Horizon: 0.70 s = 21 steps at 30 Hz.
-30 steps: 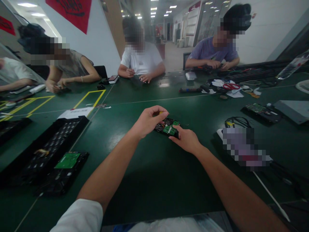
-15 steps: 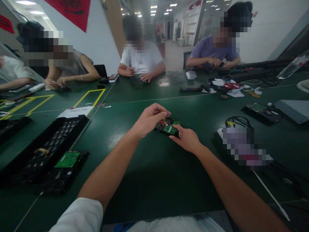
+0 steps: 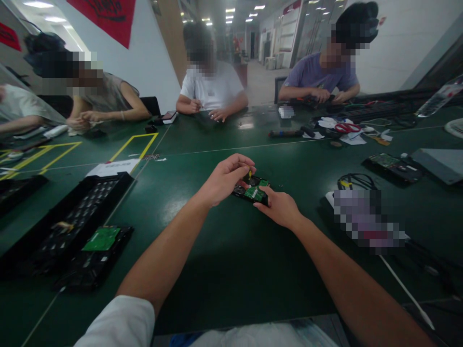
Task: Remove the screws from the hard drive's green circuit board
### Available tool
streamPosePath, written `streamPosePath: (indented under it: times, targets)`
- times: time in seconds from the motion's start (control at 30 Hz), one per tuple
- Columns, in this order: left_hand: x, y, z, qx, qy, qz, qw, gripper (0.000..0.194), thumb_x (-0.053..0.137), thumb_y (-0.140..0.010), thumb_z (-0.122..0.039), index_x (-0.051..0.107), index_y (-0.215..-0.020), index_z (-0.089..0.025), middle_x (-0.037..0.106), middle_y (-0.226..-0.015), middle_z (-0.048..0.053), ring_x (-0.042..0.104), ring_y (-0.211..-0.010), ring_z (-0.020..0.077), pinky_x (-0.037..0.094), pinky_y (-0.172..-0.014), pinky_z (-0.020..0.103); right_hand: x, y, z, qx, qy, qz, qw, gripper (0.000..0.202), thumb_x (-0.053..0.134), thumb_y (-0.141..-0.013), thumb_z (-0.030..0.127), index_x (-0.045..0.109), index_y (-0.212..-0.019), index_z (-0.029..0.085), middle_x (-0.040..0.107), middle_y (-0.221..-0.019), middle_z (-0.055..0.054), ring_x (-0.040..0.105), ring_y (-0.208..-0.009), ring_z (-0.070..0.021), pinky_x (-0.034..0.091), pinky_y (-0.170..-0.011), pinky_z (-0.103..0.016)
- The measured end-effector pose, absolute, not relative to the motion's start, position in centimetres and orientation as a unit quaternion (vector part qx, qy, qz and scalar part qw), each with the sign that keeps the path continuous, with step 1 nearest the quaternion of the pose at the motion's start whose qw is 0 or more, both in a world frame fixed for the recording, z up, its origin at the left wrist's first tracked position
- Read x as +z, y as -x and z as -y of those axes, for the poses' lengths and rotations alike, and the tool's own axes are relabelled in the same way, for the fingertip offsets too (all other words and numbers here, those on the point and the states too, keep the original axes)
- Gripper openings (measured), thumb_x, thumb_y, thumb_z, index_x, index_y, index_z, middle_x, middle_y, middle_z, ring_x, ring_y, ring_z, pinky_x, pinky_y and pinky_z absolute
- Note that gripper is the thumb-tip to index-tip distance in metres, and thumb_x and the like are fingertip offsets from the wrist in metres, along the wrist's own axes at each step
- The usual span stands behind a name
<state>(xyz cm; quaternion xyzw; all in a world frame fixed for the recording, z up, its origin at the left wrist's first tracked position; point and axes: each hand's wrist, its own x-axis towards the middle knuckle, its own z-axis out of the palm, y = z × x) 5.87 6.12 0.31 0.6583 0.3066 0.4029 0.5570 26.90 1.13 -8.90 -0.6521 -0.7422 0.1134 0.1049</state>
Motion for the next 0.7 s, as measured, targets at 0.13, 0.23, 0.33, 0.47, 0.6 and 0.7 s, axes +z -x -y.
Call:
streamPosePath:
  times: [0.13, 0.23, 0.33, 0.47, 0.6, 0.7]
  targets:
    - [-0.02, -5.97, -6.42, 0.417, -0.652, -0.293, 0.561, 0.015, 0.061, -0.097, -0.029, 0.069, -0.102, -0.018, 0.07, -0.112, 0.007, 0.065, -0.099, 0.0172, 0.06, -0.085, 0.031, -9.15, -26.96, -1.24, 0.105, 0.65, 0.745, 0.101, 0.062, 0.057, -0.1, 0.059, 0.053, -0.15, 0.023, 0.079, -0.099, -0.008, 0.075, -0.089, -0.0273, 0.049, -0.072, -0.034]
    - [-0.16, -5.97, -6.57, 0.422, -0.653, -0.309, 0.548, 0.016, 0.062, -0.097, -0.029, 0.07, -0.102, -0.017, 0.069, -0.112, 0.008, 0.066, -0.095, 0.016, 0.06, -0.085, 0.031, -9.27, -26.99, -1.25, 0.104, 0.651, 0.745, 0.1, 0.062, 0.057, -0.1, 0.059, 0.053, -0.151, 0.023, 0.079, -0.1, -0.008, 0.075, -0.09, -0.0271, 0.049, -0.072, -0.034]
    - [-0.22, -5.9, -6.54, 0.409, -0.668, -0.319, 0.533, 0.02, 0.068, -0.095, -0.034, 0.071, -0.104, -0.017, 0.07, -0.109, 0.007, 0.066, -0.085, 0.0143, 0.059, -0.08, 0.03, -9.2, -27.01, -1.21, 0.106, 0.652, 0.744, 0.099, 0.063, 0.056, -0.101, 0.059, 0.051, -0.152, 0.023, 0.079, -0.101, -0.008, 0.075, -0.091, -0.0272, 0.049, -0.072, -0.034]
    - [-0.4, -5.75, -6.43, 0.394, -0.695, -0.316, 0.511, 0.025, 0.074, -0.093, -0.04, 0.073, -0.104, -0.018, 0.071, -0.101, 0.006, 0.064, -0.077, 0.0141, 0.056, -0.072, 0.029, -8.97, -26.98, -1.15, 0.111, 0.65, 0.745, 0.1, 0.062, 0.057, -0.101, 0.059, 0.053, -0.15, 0.023, 0.079, -0.1, -0.008, 0.075, -0.09, -0.027, 0.05, -0.072, -0.034]
    - [-0.32, -5.59, -6.43, 0.408, -0.709, -0.319, 0.478, 0.024, 0.074, -0.093, -0.042, 0.076, -0.1, -0.019, 0.071, -0.099, 0.005, 0.062, -0.078, 0.0145, 0.054, -0.069, 0.027, -8.93, -26.93, -1.13, 0.113, 0.65, 0.743, 0.109, 0.061, 0.059, -0.1, 0.057, 0.053, -0.15, 0.023, 0.079, -0.098, -0.008, 0.075, -0.09, -0.0271, 0.05, -0.073, -0.034]
    - [-0.08, -5.53, -6.42, 0.406, -0.711, -0.321, 0.477, 0.024, 0.073, -0.092, -0.042, 0.076, -0.099, -0.019, 0.07, -0.099, 0.005, 0.061, -0.081, 0.0157, 0.055, -0.068, 0.027, -8.93, -26.9, -1.11, 0.116, 0.654, 0.74, 0.106, 0.061, 0.058, -0.1, 0.057, 0.053, -0.151, 0.024, 0.079, -0.099, -0.008, 0.075, -0.091, -0.0277, 0.05, -0.074, -0.035]
